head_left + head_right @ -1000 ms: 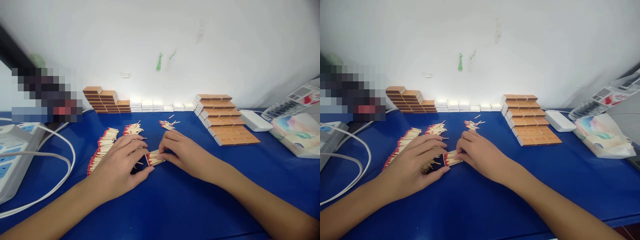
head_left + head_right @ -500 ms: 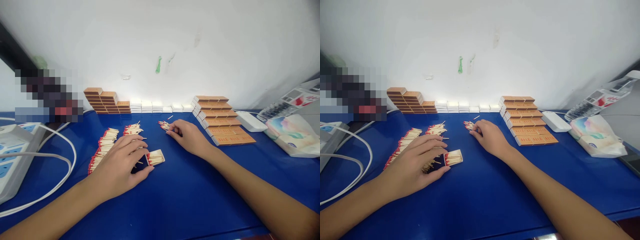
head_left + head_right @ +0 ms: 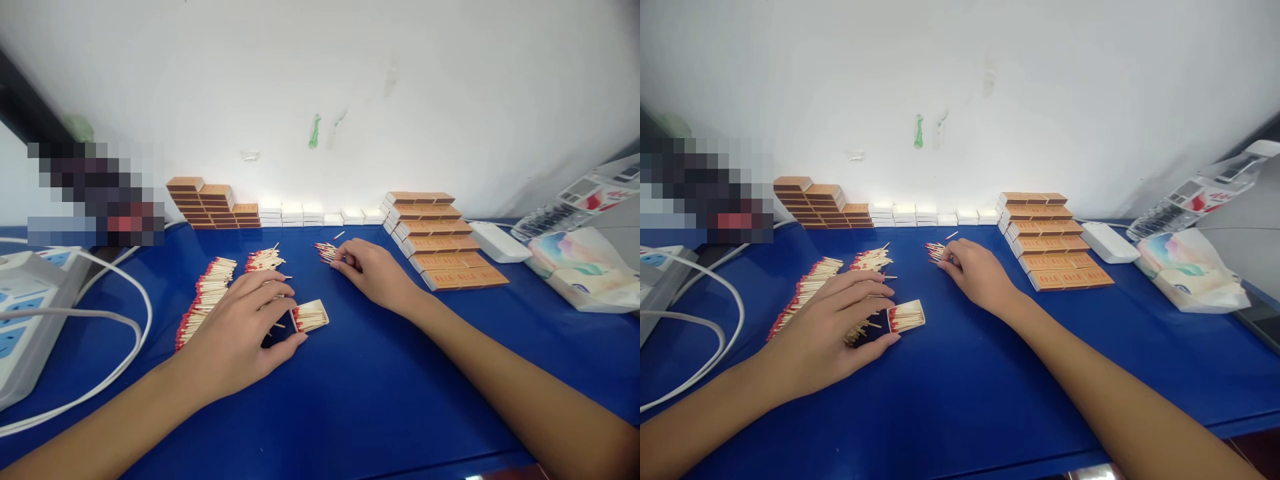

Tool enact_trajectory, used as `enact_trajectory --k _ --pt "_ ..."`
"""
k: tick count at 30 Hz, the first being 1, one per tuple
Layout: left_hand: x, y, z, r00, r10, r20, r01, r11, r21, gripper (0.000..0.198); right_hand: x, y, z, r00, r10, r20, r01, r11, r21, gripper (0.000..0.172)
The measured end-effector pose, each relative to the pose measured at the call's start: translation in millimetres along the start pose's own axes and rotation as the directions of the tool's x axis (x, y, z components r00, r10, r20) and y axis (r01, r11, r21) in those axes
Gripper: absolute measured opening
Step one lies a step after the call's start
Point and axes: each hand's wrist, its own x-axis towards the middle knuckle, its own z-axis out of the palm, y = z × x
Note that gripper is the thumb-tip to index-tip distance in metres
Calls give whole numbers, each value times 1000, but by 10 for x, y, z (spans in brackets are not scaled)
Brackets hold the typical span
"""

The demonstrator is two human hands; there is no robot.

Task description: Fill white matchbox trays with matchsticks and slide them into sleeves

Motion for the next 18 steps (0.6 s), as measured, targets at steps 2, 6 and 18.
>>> enact_trajectory --k 2,6,18 --pt "0 0 -5 1000 1 -1 -1 1000 -1 20 1 -2 3 1000 -4 -4 4 1000 2 11" --pt "3 6 -14 1000 4 -2 -4 1000 -2 20 1 -6 8 1000 13 0 -13 1000 13 8" --pt "2 -7 -5 1000 -21 -1 21 1000 24 20 -36 -130 -66 998 -51 30 46 990 131 11"
